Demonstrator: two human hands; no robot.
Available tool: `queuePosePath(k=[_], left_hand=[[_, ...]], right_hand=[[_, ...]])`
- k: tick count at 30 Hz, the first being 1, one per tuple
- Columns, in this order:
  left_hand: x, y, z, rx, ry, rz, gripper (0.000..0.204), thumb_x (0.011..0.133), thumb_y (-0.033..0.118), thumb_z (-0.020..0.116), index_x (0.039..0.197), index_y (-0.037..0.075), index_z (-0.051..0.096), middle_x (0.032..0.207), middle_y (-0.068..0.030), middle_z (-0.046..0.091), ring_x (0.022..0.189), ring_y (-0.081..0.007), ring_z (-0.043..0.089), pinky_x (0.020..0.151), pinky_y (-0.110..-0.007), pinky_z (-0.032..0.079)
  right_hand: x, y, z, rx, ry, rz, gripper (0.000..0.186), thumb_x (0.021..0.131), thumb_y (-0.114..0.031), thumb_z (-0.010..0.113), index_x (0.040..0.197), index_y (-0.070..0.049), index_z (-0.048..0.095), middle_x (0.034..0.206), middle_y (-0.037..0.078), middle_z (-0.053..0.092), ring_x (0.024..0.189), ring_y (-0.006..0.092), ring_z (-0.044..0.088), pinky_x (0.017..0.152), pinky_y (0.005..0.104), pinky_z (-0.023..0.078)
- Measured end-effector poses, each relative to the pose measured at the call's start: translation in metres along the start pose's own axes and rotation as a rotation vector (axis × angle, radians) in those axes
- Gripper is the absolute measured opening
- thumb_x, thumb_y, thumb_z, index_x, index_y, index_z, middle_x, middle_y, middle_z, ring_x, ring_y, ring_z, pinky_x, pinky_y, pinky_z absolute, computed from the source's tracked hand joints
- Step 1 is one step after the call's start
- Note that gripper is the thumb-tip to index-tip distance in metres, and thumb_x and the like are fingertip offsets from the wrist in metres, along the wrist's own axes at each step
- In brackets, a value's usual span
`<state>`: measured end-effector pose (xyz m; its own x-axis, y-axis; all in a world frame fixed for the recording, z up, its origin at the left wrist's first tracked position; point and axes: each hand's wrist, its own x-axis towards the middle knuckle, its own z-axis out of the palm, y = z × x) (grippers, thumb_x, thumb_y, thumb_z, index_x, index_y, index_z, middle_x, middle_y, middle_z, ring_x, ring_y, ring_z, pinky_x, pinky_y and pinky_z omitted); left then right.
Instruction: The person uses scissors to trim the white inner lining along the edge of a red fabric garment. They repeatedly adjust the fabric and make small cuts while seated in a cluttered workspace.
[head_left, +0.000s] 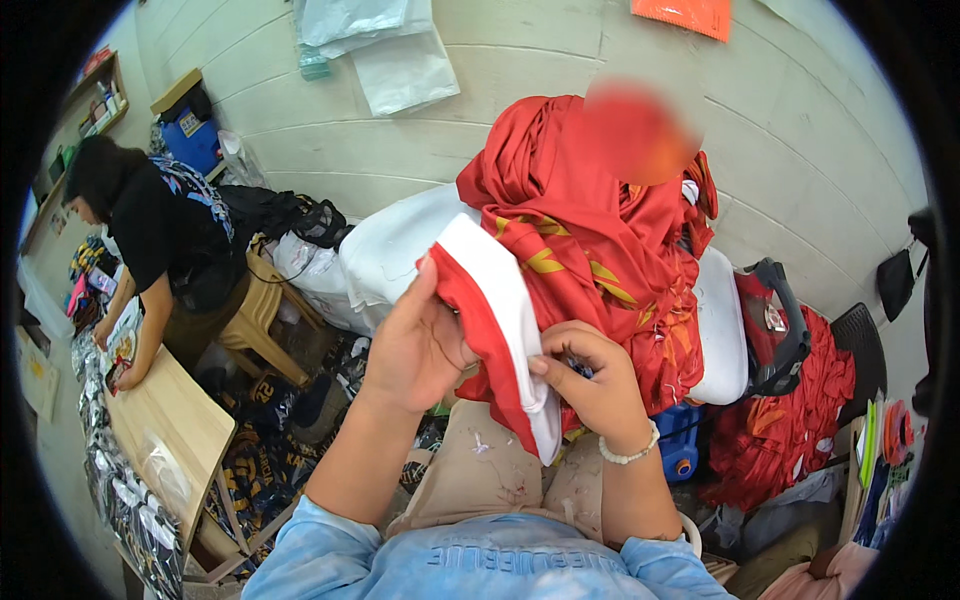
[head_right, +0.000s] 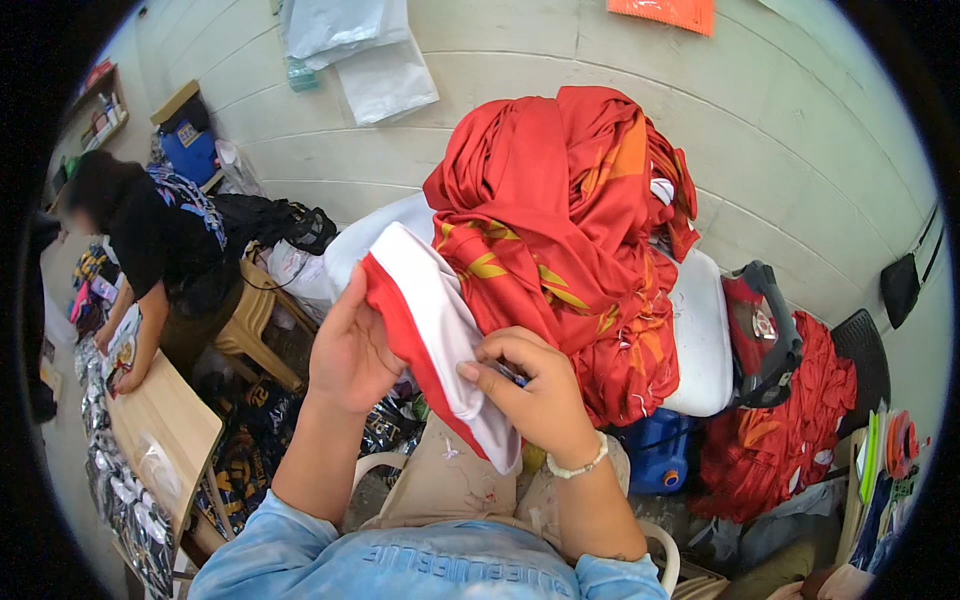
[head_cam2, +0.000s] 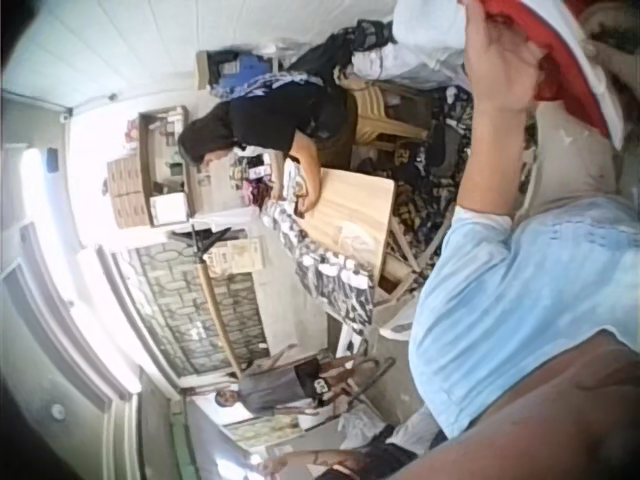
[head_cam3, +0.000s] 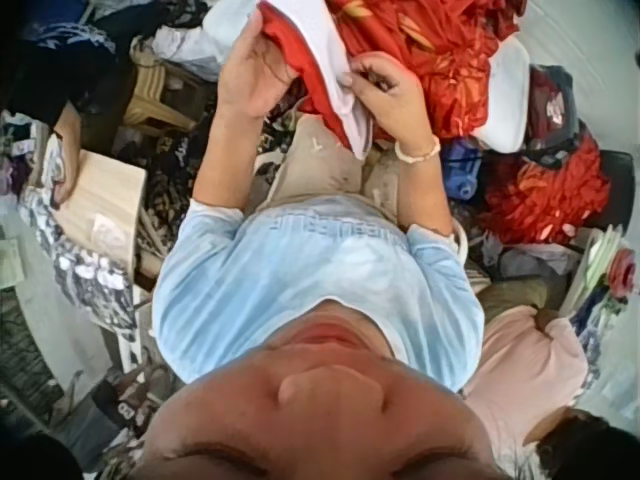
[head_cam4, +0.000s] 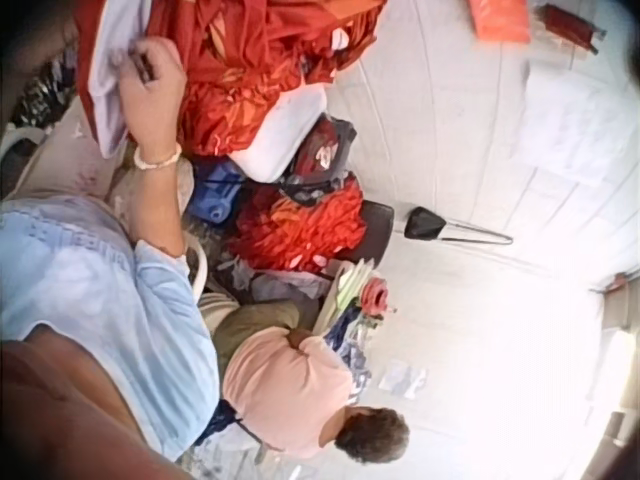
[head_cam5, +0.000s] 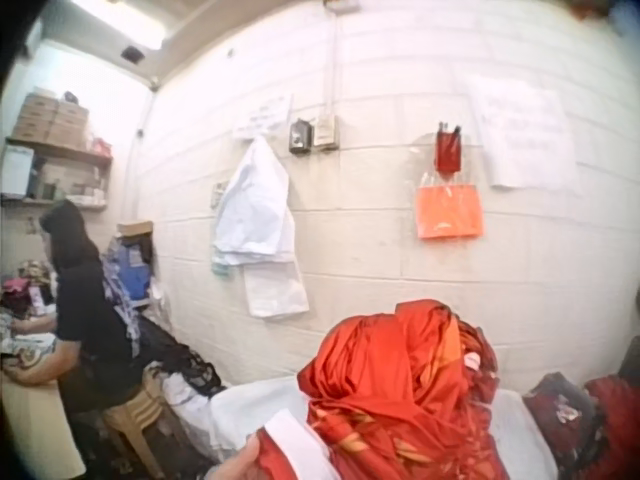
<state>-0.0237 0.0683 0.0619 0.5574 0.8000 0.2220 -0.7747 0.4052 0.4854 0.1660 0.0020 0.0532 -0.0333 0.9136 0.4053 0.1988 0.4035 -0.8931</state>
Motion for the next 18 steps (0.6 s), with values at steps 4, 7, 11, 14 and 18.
queuePosePath(k=[4, 7, 11, 14, 18], left_hand=[[0.004, -0.008, -0.007, 0.048, 0.097, 0.088, 0.052, 0.100, 0.042, 0.033, 0.137, 0.006, 0.035, 0.132, -0.0131, 0.050, 0.120, -0.0263, 0.052, 0.097, -0.044, 0.046], [-0.005, -0.026, -0.009, 0.165, 0.129, 0.028, 0.049, 0.098, 0.037, 0.043, 0.135, 0.005, 0.039, 0.131, -0.0104, 0.052, 0.120, -0.0237, 0.051, 0.100, -0.043, 0.043], [-0.014, -0.035, -0.007, 0.363, 0.137, -0.067, 0.040, 0.097, 0.020, 0.049, 0.131, 0.002, 0.043, 0.124, -0.0109, 0.056, 0.110, -0.0188, 0.058, 0.093, -0.038, 0.049], [-0.014, -0.033, -0.002, 0.331, 0.144, -0.028, 0.032, 0.099, 0.017, 0.044, 0.128, 0.003, 0.047, 0.120, -0.0090, 0.058, 0.104, -0.0174, 0.061, 0.090, -0.035, 0.051], [-0.016, -0.038, 0.008, 0.241, 0.174, 0.004, 0.035, 0.099, 0.017, 0.044, 0.132, 0.005, 0.042, 0.119, -0.0097, 0.058, 0.103, -0.0185, 0.062, 0.087, -0.035, 0.053]], right_hand=[[0.008, 0.002, -0.006, 0.082, 0.037, 0.105, 0.009, 0.084, -0.008, 0.069, 0.083, -0.001, 0.062, 0.072, -0.004, 0.057, 0.063, 0.0015, 0.046, 0.056, 0.0177, 0.036], [0.014, 0.001, -0.008, 0.079, 0.126, 0.039, 0.014, 0.083, -0.012, 0.071, 0.085, -0.001, 0.063, 0.075, -0.003, 0.061, 0.068, 0.0025, 0.048, 0.060, 0.0203, 0.040], [0.018, 0.002, -0.004, -0.027, 0.239, -0.041, 0.017, 0.078, -0.012, 0.074, 0.085, -0.001, 0.063, 0.075, 0.002, 0.057, 0.068, 0.0085, 0.051, 0.060, 0.0233, 0.041], [0.010, -0.001, 0.001, -0.242, 0.419, -0.184, 0.026, 0.070, -0.013, 0.080, 0.083, -0.002, 0.060, 0.073, 0.004, 0.053, 0.067, 0.0133, 0.051, 0.060, 0.0252, 0.042], [-0.009, -0.008, 0.006, -0.336, 0.199, -0.275, 0.034, 0.063, -0.013, 0.084, 0.080, -0.003, 0.057, 0.072, 0.007, 0.053, 0.062, 0.0178, 0.052, 0.056, 0.0271, 0.043]])
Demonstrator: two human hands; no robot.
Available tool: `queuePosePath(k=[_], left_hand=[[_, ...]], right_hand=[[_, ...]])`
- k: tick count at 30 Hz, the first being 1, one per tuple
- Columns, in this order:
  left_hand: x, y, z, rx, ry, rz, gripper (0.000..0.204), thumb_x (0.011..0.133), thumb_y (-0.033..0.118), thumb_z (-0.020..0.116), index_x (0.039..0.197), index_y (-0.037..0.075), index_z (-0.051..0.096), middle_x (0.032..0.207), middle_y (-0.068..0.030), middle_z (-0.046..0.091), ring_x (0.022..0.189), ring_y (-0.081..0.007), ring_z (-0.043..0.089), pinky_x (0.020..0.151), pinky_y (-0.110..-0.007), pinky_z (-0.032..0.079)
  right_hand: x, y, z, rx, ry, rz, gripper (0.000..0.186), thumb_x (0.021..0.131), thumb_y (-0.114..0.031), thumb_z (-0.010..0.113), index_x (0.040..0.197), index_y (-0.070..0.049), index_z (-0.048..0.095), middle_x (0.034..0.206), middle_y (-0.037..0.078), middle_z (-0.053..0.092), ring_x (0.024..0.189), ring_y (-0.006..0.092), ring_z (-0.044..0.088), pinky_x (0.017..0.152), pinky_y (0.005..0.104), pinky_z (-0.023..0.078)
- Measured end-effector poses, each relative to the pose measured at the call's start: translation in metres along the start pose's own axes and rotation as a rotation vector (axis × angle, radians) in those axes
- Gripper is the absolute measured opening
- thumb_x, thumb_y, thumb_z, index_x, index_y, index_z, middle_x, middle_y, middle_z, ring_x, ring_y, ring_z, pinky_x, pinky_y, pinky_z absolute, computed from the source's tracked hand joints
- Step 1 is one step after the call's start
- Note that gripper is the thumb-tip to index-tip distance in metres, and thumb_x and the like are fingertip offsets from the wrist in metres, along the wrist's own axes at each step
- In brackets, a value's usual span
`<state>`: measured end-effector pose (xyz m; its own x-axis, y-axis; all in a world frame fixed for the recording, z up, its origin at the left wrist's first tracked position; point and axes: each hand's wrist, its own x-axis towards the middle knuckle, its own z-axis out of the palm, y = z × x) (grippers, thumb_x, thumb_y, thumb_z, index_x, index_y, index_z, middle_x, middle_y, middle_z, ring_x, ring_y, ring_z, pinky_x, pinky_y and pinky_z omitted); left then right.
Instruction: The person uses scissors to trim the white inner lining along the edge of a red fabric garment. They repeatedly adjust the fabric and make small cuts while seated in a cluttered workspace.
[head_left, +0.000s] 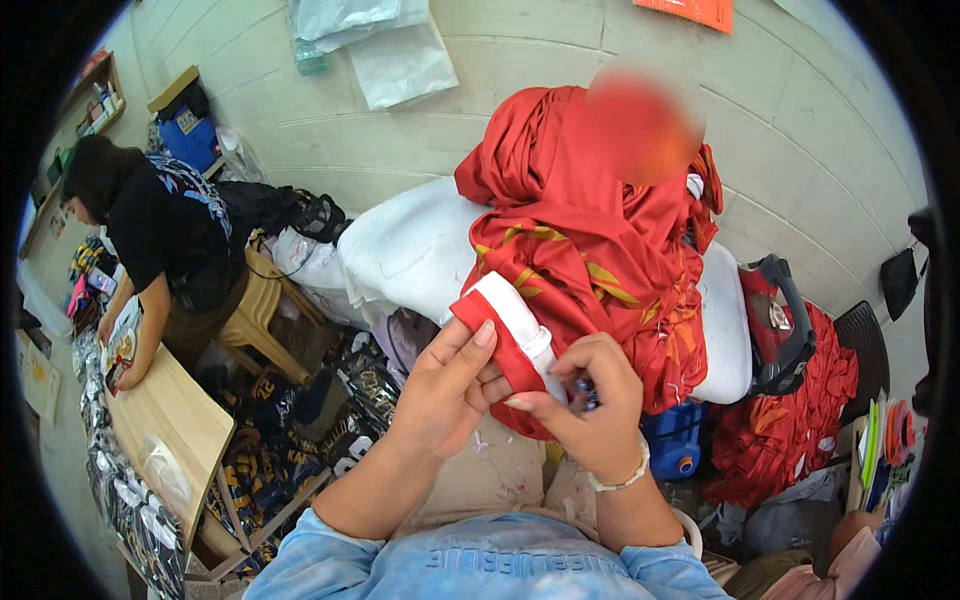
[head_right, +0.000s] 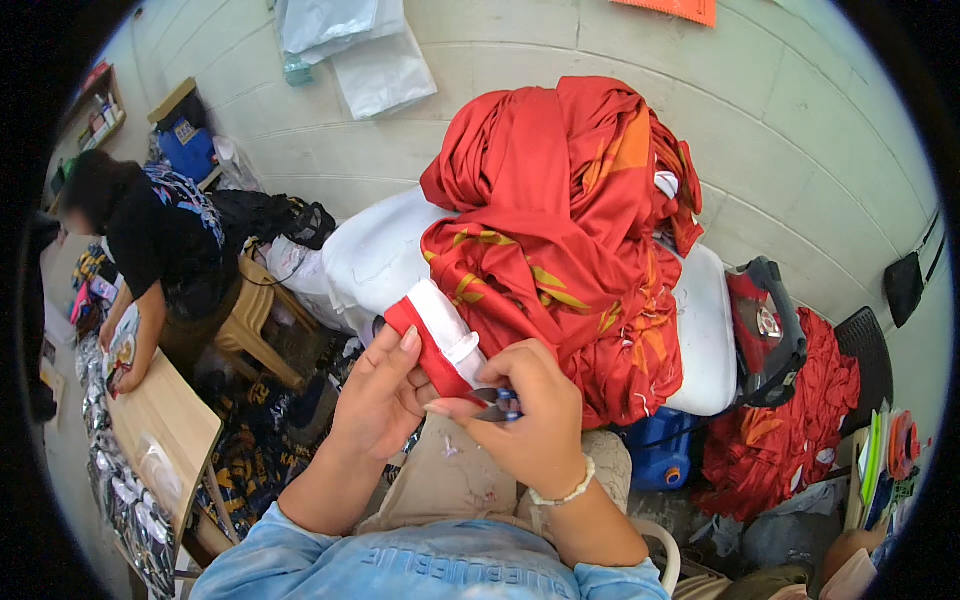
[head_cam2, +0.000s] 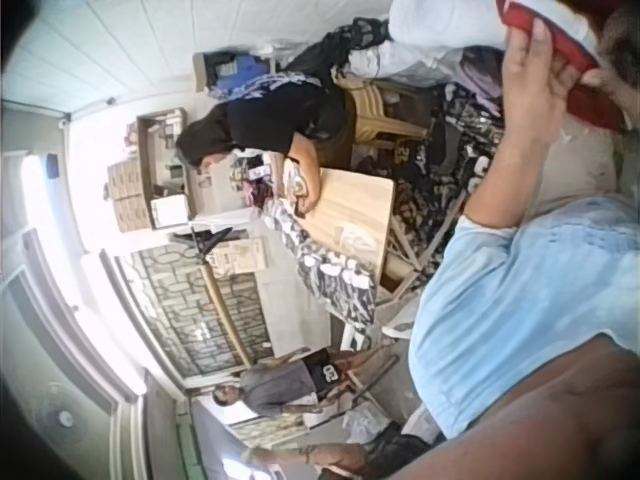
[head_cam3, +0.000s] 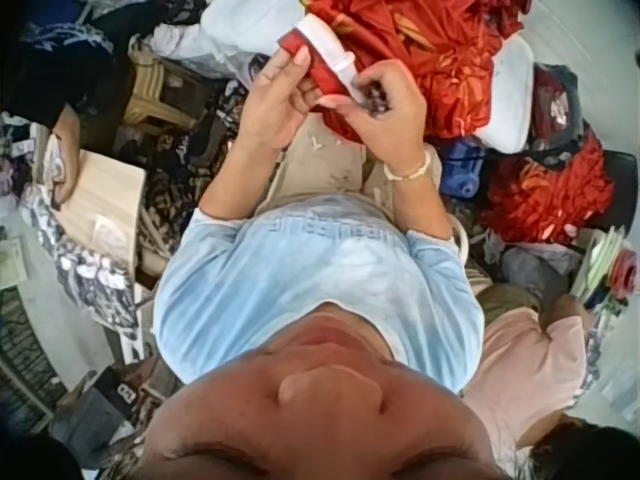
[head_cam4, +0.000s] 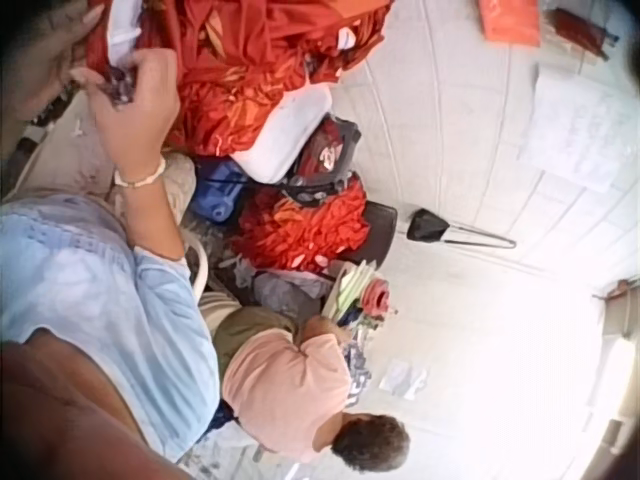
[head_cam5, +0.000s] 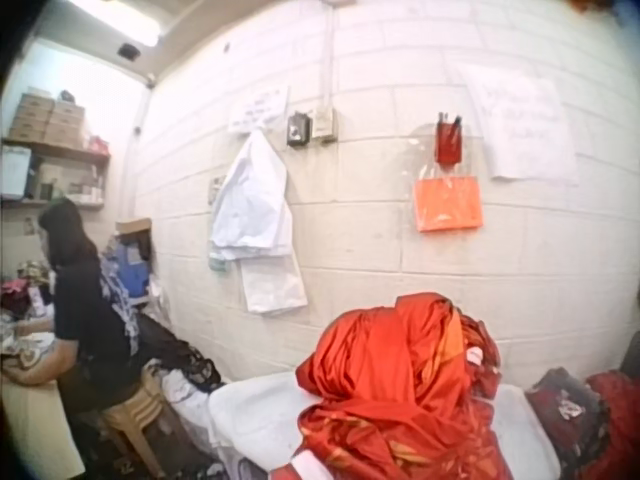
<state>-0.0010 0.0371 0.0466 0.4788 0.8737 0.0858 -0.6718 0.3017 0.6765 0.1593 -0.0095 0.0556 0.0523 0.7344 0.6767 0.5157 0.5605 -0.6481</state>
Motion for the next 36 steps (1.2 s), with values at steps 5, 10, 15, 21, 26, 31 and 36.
queuePosePath(k=[5, 10, 15, 21, 26, 31, 36], left_hand=[[0.000, 0.002, 0.002, -0.026, -0.001, 0.054, 0.036, 0.099, 0.015, 0.043, 0.133, 0.005, 0.040, 0.119, -0.0112, 0.058, 0.103, -0.0204, 0.062, 0.086, -0.034, 0.054], [-0.003, 0.006, 0.004, 0.035, 0.027, 0.091, 0.036, 0.096, 0.009, 0.047, 0.131, 0.005, 0.041, 0.119, -0.0105, 0.057, 0.104, -0.0208, 0.061, 0.086, -0.035, 0.054], [-0.004, 0.009, 0.004, 0.051, 0.036, 0.151, 0.036, 0.093, 0.005, 0.052, 0.128, 0.004, 0.044, 0.117, -0.0093, 0.058, 0.107, -0.0209, 0.060, 0.087, -0.037, 0.053], [-0.004, 0.011, 0.003, 0.081, 0.024, 0.175, 0.035, 0.092, 0.003, 0.054, 0.126, 0.004, 0.046, 0.114, -0.0090, 0.059, 0.105, -0.0209, 0.060, 0.085, -0.036, 0.053], [-0.005, 0.006, 0.005, 0.163, 0.039, 0.206, 0.041, 0.087, -0.002, 0.059, 0.126, 0.002, 0.045, 0.113, -0.0097, 0.060, 0.103, -0.0195, 0.061, 0.085, -0.034, 0.052], [-0.007, 0.005, 0.004, 0.232, -0.020, 0.226, 0.045, 0.085, -0.004, 0.062, 0.126, 0.000, 0.044, 0.115, -0.0100, 0.060, 0.103, -0.0185, 0.061, 0.088, -0.032, 0.050], [-0.009, 0.010, 0.004, 0.311, -0.049, 0.238, 0.045, 0.084, -0.006, 0.062, 0.126, 0.000, 0.045, 0.114, -0.0095, 0.060, 0.105, -0.0174, 0.060, 0.090, -0.032, 0.049]], right_hand=[[-0.005, -0.002, 0.005, 0.089, -0.076, 0.112, 0.024, 0.069, -0.006, 0.079, 0.079, -0.001, 0.058, 0.075, 0.007, 0.057, 0.061, 0.0165, 0.054, 0.055, 0.0264, 0.043], [-0.007, -0.004, 0.000, 0.180, -0.114, 0.208, 0.020, 0.071, -0.004, 0.077, 0.076, -0.001, 0.058, 0.071, 0.007, 0.056, 0.059, 0.0139, 0.052, 0.055, 0.0252, 0.042], [-0.009, -0.005, -0.003, 0.159, -0.123, 0.196, 0.020, 0.072, -0.004, 0.077, 0.076, -0.001, 0.058, 0.070, 0.006, 0.056, 0.058, 0.0125, 0.051, 0.053, 0.0245, 0.041], [-0.014, -0.006, -0.007, 0.135, -0.116, 0.196, 0.020, 0.072, -0.003, 0.077, 0.075, -0.001, 0.058, 0.070, 0.006, 0.055, 0.057, 0.0120, 0.050, 0.052, 0.0234, 0.040], [-0.018, -0.003, -0.009, 0.068, -0.132, 0.198, 0.021, 0.073, -0.005, 0.077, 0.077, -0.001, 0.057, 0.072, 0.006, 0.055, 0.057, 0.0120, 0.050, 0.052, 0.0234, 0.040], [-0.023, 0.000, -0.014, 0.131, -0.189, 0.336, 0.037, 0.078, -0.016, 0.076, 0.100, 0.001, 0.052, 0.082, 0.008, 0.056, 0.069, 0.0157, 0.053, 0.062, 0.0270, 0.044], [-0.021, -0.001, -0.015, 0.042, -0.084, 0.213, 0.042, 0.081, -0.019, 0.073, 0.109, 0.001, 0.048, 0.089, 0.010, 0.054, 0.079, 0.0188, 0.055, 0.069, 0.0299, 0.046]])
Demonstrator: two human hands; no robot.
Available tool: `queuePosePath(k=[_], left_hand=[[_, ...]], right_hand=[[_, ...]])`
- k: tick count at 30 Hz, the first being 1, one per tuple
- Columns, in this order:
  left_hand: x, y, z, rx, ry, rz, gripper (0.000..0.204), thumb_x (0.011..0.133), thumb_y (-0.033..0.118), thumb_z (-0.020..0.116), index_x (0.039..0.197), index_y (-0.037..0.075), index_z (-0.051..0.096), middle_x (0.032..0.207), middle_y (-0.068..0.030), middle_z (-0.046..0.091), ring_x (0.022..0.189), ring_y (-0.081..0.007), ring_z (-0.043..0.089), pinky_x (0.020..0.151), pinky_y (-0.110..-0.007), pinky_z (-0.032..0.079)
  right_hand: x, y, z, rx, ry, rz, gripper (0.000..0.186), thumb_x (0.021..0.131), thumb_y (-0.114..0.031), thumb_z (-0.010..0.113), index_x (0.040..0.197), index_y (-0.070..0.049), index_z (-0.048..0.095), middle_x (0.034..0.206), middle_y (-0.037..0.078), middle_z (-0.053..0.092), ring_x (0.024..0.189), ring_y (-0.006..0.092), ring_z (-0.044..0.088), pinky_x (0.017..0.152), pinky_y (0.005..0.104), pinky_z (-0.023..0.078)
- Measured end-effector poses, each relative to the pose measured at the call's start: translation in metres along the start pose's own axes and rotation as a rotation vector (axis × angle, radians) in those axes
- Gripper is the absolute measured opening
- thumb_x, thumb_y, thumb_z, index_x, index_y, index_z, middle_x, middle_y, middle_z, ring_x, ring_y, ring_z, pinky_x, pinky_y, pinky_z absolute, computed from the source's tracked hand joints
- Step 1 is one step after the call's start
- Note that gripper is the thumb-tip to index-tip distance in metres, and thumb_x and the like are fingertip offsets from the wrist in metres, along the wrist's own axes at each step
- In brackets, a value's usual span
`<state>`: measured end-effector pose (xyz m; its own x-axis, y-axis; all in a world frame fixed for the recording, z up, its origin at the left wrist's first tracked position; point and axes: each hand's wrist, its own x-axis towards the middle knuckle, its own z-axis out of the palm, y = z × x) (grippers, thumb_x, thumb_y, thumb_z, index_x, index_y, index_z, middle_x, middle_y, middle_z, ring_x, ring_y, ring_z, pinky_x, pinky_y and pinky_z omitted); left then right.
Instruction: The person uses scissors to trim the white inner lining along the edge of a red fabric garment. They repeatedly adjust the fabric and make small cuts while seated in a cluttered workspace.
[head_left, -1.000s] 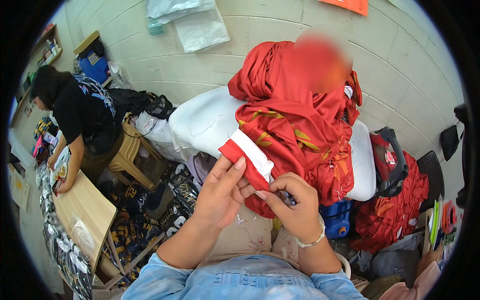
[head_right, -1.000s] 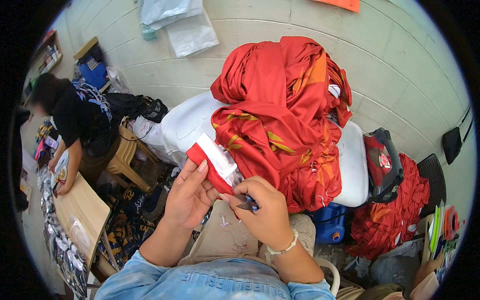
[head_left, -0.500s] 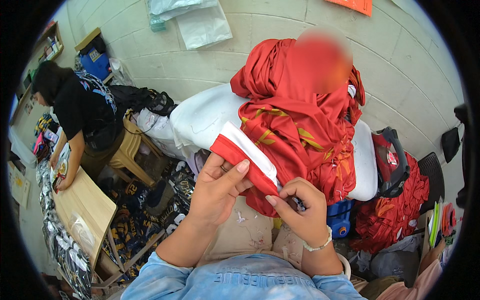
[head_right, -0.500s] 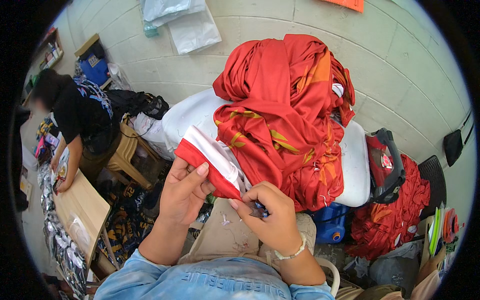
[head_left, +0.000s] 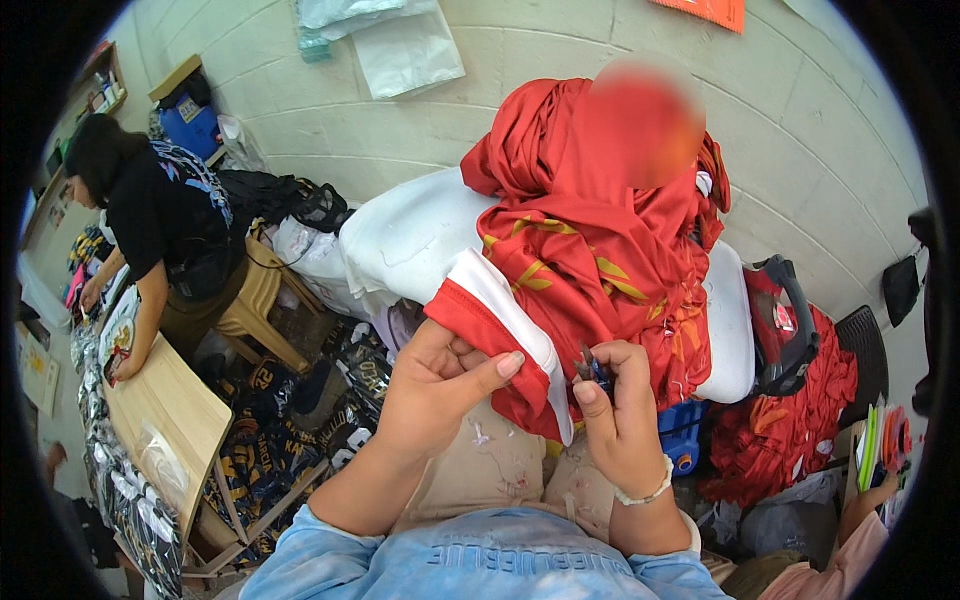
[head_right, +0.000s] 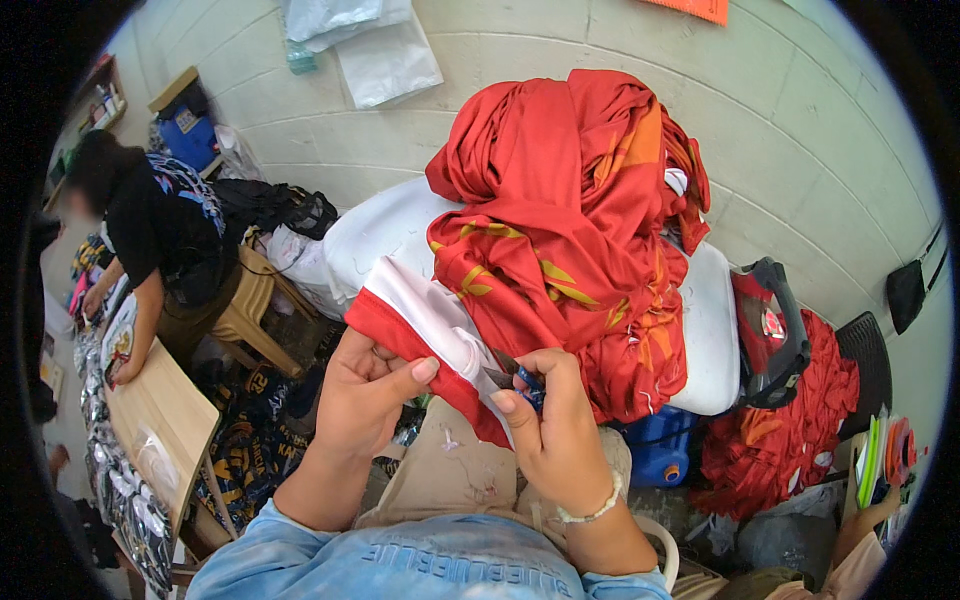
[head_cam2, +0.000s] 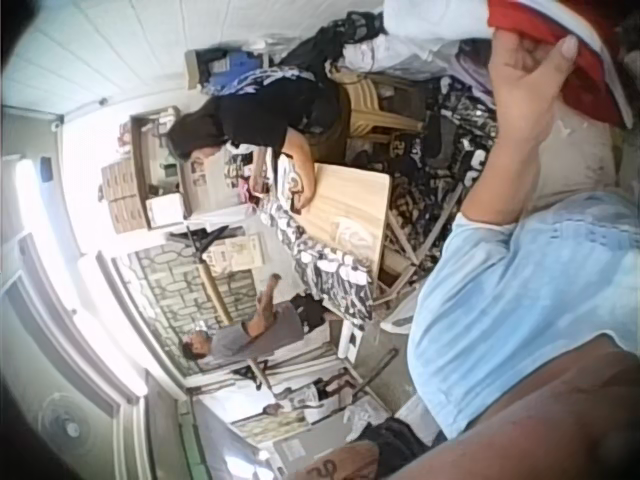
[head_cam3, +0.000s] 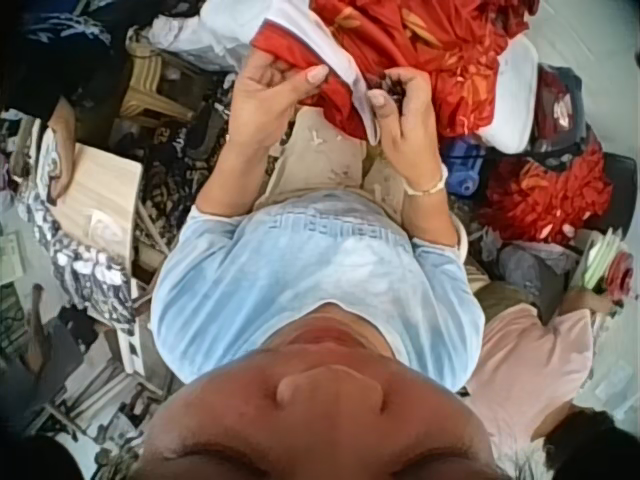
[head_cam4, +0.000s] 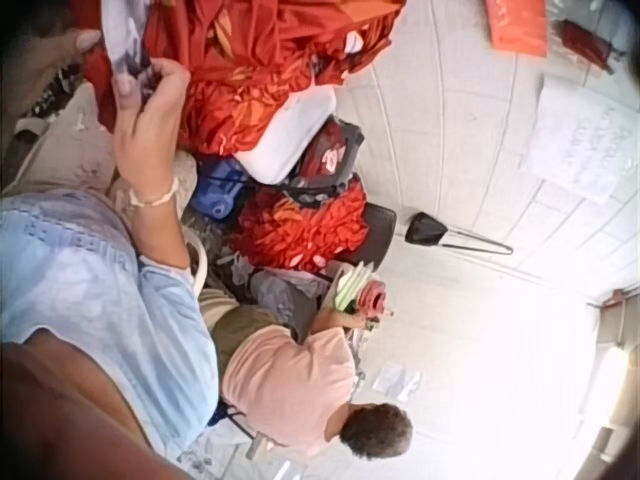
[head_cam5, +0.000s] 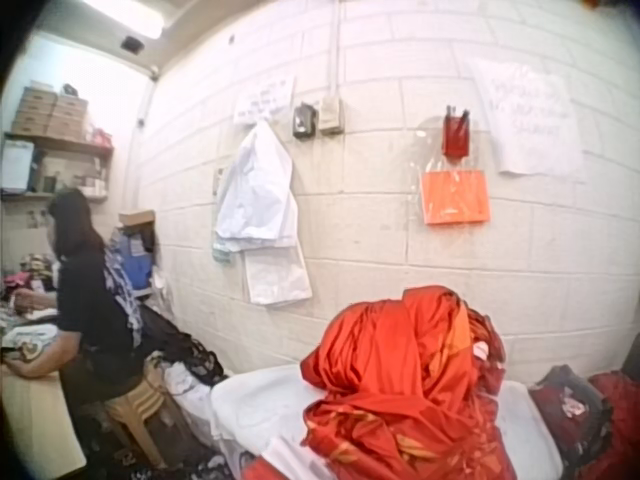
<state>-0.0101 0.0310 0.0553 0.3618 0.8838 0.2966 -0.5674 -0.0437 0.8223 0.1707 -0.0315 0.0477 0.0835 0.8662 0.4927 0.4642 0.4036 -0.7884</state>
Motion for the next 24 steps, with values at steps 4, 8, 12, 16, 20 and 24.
queuePosePath(k=[4, 8, 12, 16, 20, 24], left_hand=[[-0.002, 0.004, 0.003, -0.008, 0.001, 0.009, 0.046, 0.083, -0.009, 0.061, 0.126, -0.001, 0.045, 0.113, -0.0088, 0.060, 0.107, -0.0172, 0.059, 0.092, -0.032, 0.048], [-0.004, 0.005, 0.006, -0.042, -0.013, -0.001, 0.048, 0.083, -0.010, 0.060, 0.127, -0.001, 0.045, 0.113, -0.0087, 0.060, 0.107, -0.0174, 0.059, 0.093, -0.032, 0.047], [-0.006, 0.003, 0.005, -0.048, -0.018, 0.009, 0.048, 0.083, -0.010, 0.060, 0.127, -0.001, 0.044, 0.115, -0.0094, 0.060, 0.108, -0.0176, 0.058, 0.093, -0.032, 0.047], [-0.006, 0.003, 0.002, -0.044, -0.069, 0.005, 0.049, 0.083, -0.011, 0.060, 0.128, -0.001, 0.043, 0.116, -0.0105, 0.059, 0.108, -0.0180, 0.059, 0.093, -0.032, 0.047], [-0.007, 0.002, 0.001, -0.052, -0.072, -0.005, 0.050, 0.083, -0.011, 0.059, 0.129, -0.002, 0.042, 0.116, -0.0109, 0.059, 0.107, -0.0183, 0.059, 0.093, -0.032, 0.047], [-0.008, 0.003, 0.000, -0.040, -0.075, -0.009, 0.050, 0.083, -0.011, 0.058, 0.129, -0.003, 0.041, 0.118, -0.0111, 0.059, 0.109, -0.0185, 0.058, 0.094, -0.032, 0.047]], right_hand=[[0.006, -0.006, 0.000, -0.043, -0.059, -0.140, 0.039, 0.077, -0.019, 0.076, 0.104, 0.000, 0.054, 0.085, 0.010, 0.056, 0.075, 0.0206, 0.057, 0.066, 0.0302, 0.047], [0.010, -0.010, 0.003, -0.124, 0.028, -0.298, 0.042, 0.068, -0.021, 0.081, 0.098, -0.001, 0.061, 0.075, 0.009, 0.061, 0.061, 0.0200, 0.059, 0.054, 0.0290, 0.047], [0.008, -0.012, 0.006, -0.122, 0.092, -0.304, 0.042, 0.066, -0.018, 0.083, 0.098, 0.000, 0.062, 0.077, 0.010, 0.063, 0.061, 0.0184, 0.062, 0.053, 0.0266, 0.048], [0.006, -0.013, 0.011, -0.077, 0.163, -0.306, 0.041, 0.064, -0.015, 0.085, 0.094, 0.001, 0.062, 0.074, 0.009, 0.064, 0.061, 0.0183, 0.064, 0.053, 0.0256, 0.049], [0.009, -0.013, 0.010, -0.116, 0.145, -0.364, 0.040, 0.062, -0.014, 0.086, 0.090, 0.001, 0.061, 0.071, 0.009, 0.064, 0.059, 0.0178, 0.063, 0.052, 0.0257, 0.048], [0.010, -0.014, 0.008, -0.133, 0.139, -0.377, 0.040, 0.061, -0.013, 0.087, 0.087, 0.001, 0.061, 0.071, 0.010, 0.063, 0.059, 0.0166, 0.061, 0.052, 0.0254, 0.047]])
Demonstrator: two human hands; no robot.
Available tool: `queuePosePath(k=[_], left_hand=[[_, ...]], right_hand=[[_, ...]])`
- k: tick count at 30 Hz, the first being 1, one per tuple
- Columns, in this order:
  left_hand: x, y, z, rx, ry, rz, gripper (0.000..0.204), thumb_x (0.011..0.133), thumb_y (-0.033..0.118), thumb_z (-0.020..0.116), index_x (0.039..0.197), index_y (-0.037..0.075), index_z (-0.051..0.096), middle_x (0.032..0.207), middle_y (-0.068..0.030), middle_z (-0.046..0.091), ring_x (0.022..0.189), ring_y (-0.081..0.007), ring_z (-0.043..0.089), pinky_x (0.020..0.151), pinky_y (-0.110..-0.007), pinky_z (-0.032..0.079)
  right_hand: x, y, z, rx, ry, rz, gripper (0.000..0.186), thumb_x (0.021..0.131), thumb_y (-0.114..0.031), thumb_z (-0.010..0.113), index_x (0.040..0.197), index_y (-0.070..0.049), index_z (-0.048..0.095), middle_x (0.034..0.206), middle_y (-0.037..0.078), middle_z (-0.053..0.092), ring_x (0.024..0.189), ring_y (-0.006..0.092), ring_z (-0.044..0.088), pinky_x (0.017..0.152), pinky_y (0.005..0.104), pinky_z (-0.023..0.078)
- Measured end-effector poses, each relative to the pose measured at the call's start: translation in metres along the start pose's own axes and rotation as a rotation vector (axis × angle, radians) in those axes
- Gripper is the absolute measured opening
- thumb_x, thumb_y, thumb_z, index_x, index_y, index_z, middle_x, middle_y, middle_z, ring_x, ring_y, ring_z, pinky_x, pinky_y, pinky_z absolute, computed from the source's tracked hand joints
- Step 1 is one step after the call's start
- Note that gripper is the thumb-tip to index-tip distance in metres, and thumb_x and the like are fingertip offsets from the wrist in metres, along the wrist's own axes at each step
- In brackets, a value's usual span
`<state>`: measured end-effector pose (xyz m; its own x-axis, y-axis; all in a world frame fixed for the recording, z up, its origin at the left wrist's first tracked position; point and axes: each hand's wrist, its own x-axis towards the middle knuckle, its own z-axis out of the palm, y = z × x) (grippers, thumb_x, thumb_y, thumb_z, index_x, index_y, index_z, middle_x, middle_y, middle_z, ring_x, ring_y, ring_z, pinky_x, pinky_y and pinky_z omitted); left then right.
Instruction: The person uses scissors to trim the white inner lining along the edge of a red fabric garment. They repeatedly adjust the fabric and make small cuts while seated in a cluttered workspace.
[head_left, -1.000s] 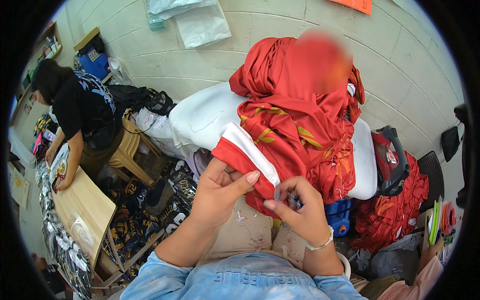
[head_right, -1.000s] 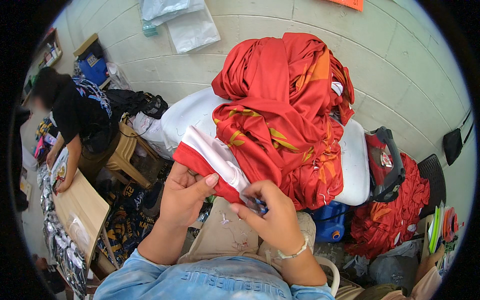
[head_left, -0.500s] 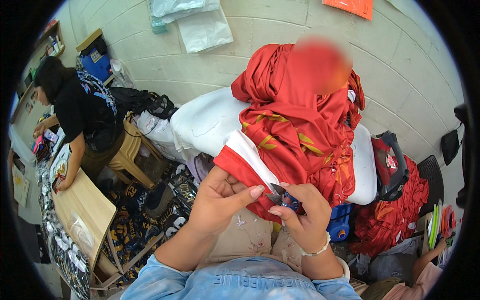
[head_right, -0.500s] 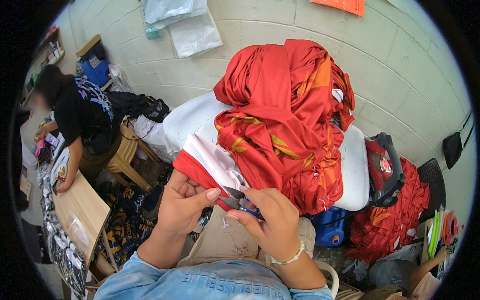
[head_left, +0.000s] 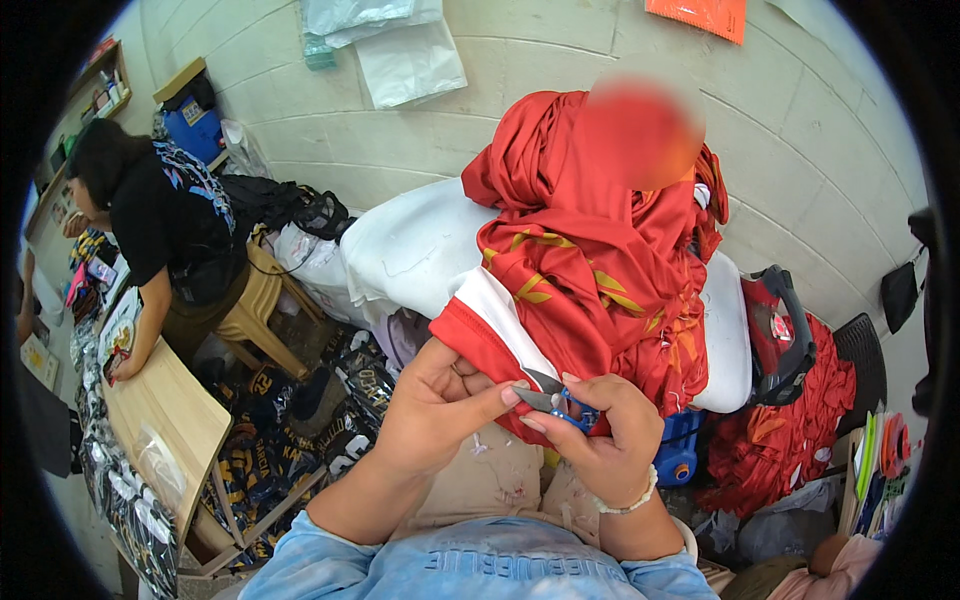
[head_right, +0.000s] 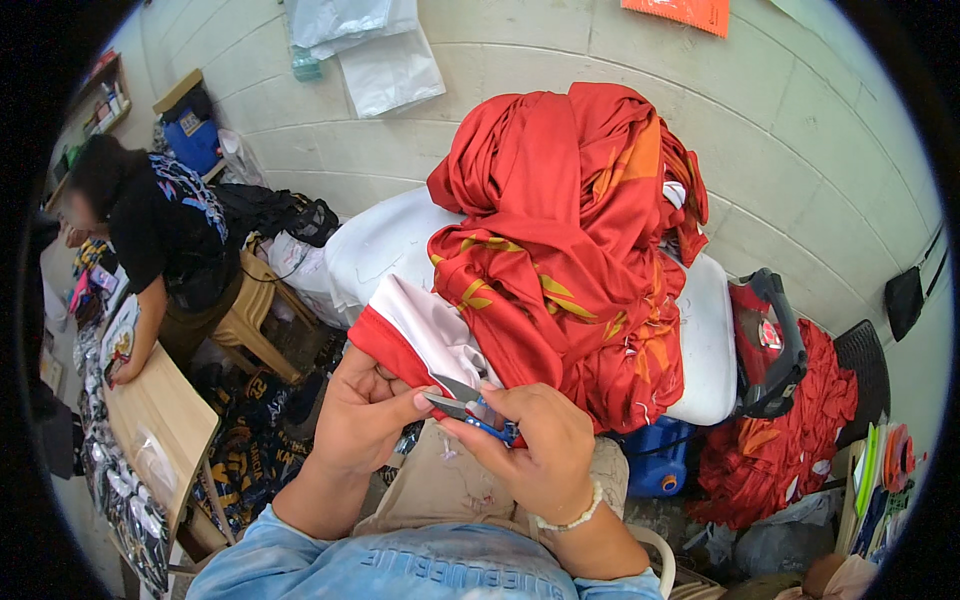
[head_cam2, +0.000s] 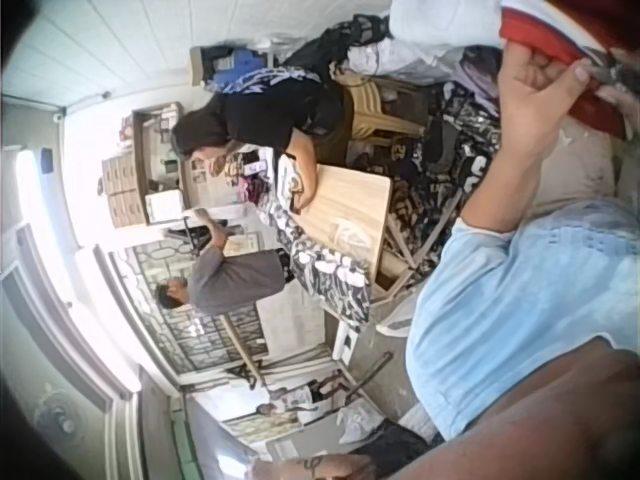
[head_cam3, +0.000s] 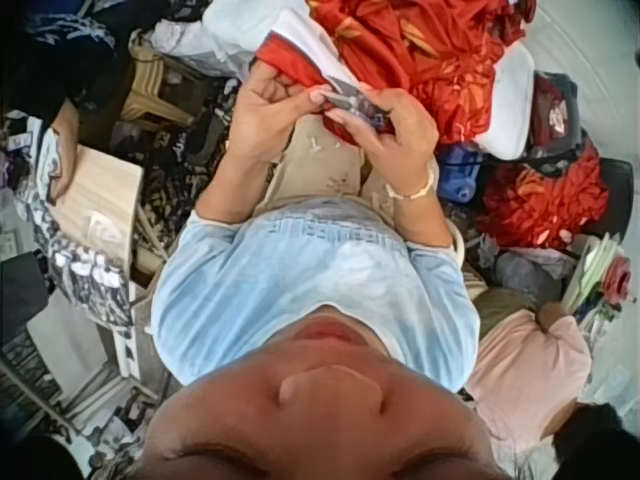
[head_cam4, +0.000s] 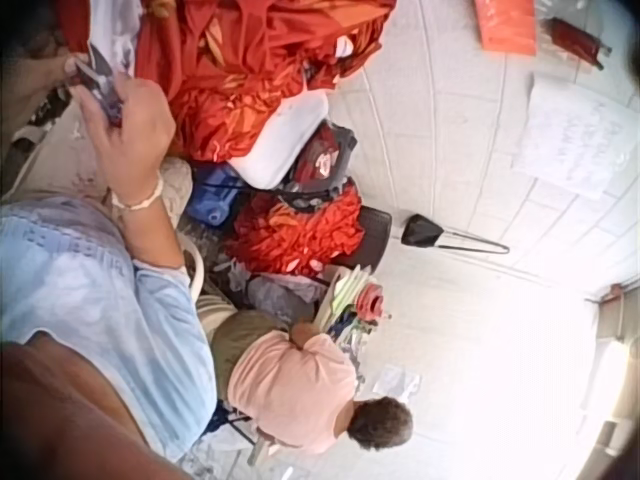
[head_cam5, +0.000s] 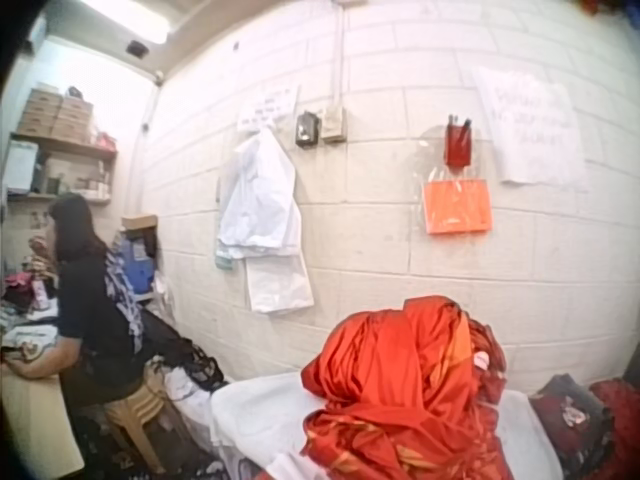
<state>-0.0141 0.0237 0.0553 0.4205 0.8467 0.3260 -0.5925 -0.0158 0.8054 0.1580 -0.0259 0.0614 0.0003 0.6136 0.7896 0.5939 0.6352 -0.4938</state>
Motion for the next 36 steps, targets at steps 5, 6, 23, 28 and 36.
queuePosePath(k=[5, 6, 23, 28, 36], left_hand=[[0.001, -0.002, 0.002, -0.018, 0.029, 0.008, 0.055, 0.080, -0.010, 0.062, 0.130, -0.003, 0.040, 0.117, -0.0144, 0.059, 0.106, -0.0213, 0.061, 0.090, -0.033, 0.050], [0.001, -0.003, 0.002, -0.017, 0.050, -0.003, 0.057, 0.078, -0.010, 0.064, 0.130, -0.003, 0.040, 0.117, -0.0160, 0.059, 0.104, -0.0225, 0.062, 0.088, -0.033, 0.051], [0.004, 0.002, 0.009, -0.010, 0.053, -0.056, 0.061, 0.078, -0.010, 0.063, 0.133, -0.002, 0.038, 0.120, -0.0155, 0.057, 0.108, -0.0223, 0.059, 0.091, -0.034, 0.050], [0.003, 0.000, 0.011, 0.001, 0.065, -0.054, 0.061, 0.078, -0.009, 0.063, 0.133, -0.002, 0.038, 0.118, -0.0161, 0.058, 0.105, -0.0220, 0.061, 0.088, -0.033, 0.052], [0.003, 0.003, 0.012, -0.040, 0.029, -0.056, 0.052, 0.082, -0.012, 0.060, 0.129, -0.002, 0.041, 0.116, -0.0113, 0.059, 0.109, -0.0191, 0.059, 0.094, -0.032, 0.047]], right_hand=[[0.000, -0.002, -0.001, 0.032, -0.034, 0.042, 0.040, 0.060, -0.011, 0.087, 0.086, 0.001, 0.059, 0.075, 0.011, 0.065, 0.062, 0.0140, 0.062, 0.056, 0.0237, 0.047], [0.000, -0.002, -0.001, 0.021, -0.032, 0.034, 0.040, 0.061, -0.011, 0.087, 0.086, 0.001, 0.059, 0.075, 0.012, 0.065, 0.062, 0.0139, 0.062, 0.056, 0.0236, 0.047], [-0.001, 0.003, -0.004, 0.047, 0.001, 0.075, 0.033, 0.064, -0.012, 0.085, 0.080, 0.000, 0.060, 0.066, 0.011, 0.061, 0.054, 0.0202, 0.059, 0.049, 0.0267, 0.046], [-0.002, 0.004, -0.006, 0.071, -0.015, 0.078, 0.033, 0.064, -0.012, 0.085, 0.083, 0.001, 0.060, 0.070, 0.012, 0.062, 0.056, 0.0198, 0.061, 0.050, 0.0268, 0.047], [-0.003, 0.000, -0.008, 0.124, -0.008, 0.094, 0.035, 0.065, -0.011, 0.085, 0.087, 0.001, 0.060, 0.075, 0.010, 0.063, 0.061, 0.0134, 0.059, 0.054, 0.0239, 0.046]])
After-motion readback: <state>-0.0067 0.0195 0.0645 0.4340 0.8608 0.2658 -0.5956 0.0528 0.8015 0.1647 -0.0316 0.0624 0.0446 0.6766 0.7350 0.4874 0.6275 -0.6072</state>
